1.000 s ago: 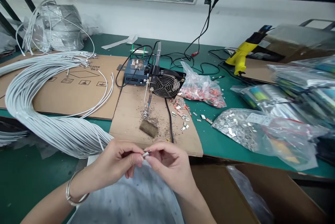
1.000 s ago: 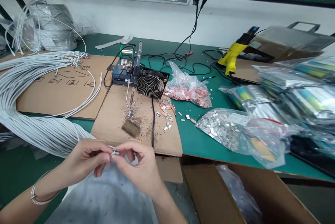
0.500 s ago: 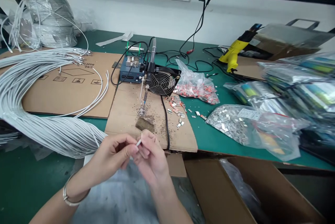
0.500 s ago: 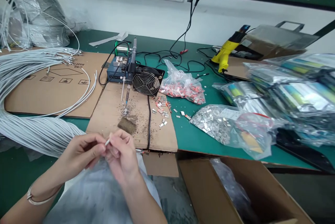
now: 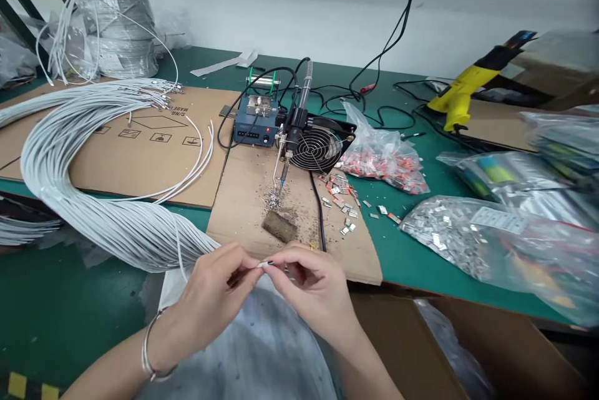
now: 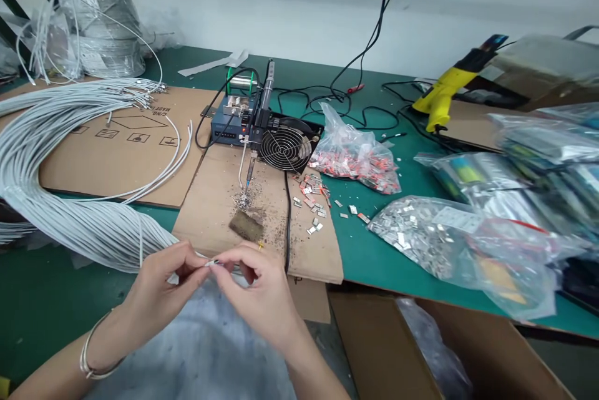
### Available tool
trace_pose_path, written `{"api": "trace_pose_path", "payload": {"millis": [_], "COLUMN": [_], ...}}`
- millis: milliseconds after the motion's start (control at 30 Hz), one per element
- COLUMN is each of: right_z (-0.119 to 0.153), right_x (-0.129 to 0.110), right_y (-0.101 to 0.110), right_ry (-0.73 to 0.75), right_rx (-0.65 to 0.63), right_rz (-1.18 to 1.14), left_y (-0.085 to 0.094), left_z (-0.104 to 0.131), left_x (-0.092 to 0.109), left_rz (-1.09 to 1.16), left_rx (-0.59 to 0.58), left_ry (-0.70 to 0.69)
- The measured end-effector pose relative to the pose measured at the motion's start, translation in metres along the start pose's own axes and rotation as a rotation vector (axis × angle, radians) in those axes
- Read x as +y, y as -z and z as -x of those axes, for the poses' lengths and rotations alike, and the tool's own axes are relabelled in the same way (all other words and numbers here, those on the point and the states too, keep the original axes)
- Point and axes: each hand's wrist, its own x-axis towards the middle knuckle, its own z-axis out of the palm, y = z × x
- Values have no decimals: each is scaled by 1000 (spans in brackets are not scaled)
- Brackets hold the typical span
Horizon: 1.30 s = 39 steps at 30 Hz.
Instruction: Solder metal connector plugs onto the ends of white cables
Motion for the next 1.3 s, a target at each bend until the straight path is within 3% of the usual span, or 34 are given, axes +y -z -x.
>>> {"api": "trace_pose_path", "payload": {"millis": [100,267,500,567,667,733,767,833,933,1000,1167,1300], "right_z": [-3,-3,2,2,0,-1,-1,-1,-3,-7,-10,-4], "right_x": [-1,0,3,2,0,-1,-1,-1,-6,-12,-18,-10], "right_y": [0,2,-46,-54,-44,-26,-16,0,11,11,12,2], "right_ry": [-49,-36,11,11,0,28,40,25,-17,-13,-13,-20], "right_rx": [5,-26,431,495,545,587,573,389,26,-82,-195,-60], "right_rz": [-30,-40,-437,-564,-752,-788,-728,-479,-153,-53,35,-150], "left_y": [0,-1,-9,-10,-6,-1,1,6,11,13,15,12], "left_z": [2,5,-2,-3,-1,2,4,6,5,4,4,3], "left_x": [-1,-2,9,12,12,10,8,5,3,5,8,6], "left_rz": [-93,-130,-62,-56,-39,47,117,250,298,250,125,239], "left_rx": [14,-7,169,202,159,89,40,-64,-168,-188,-223,-244], "left_ry": [-86,-97,-90,-101,-81,16,79,172,164,126,75,150]}}
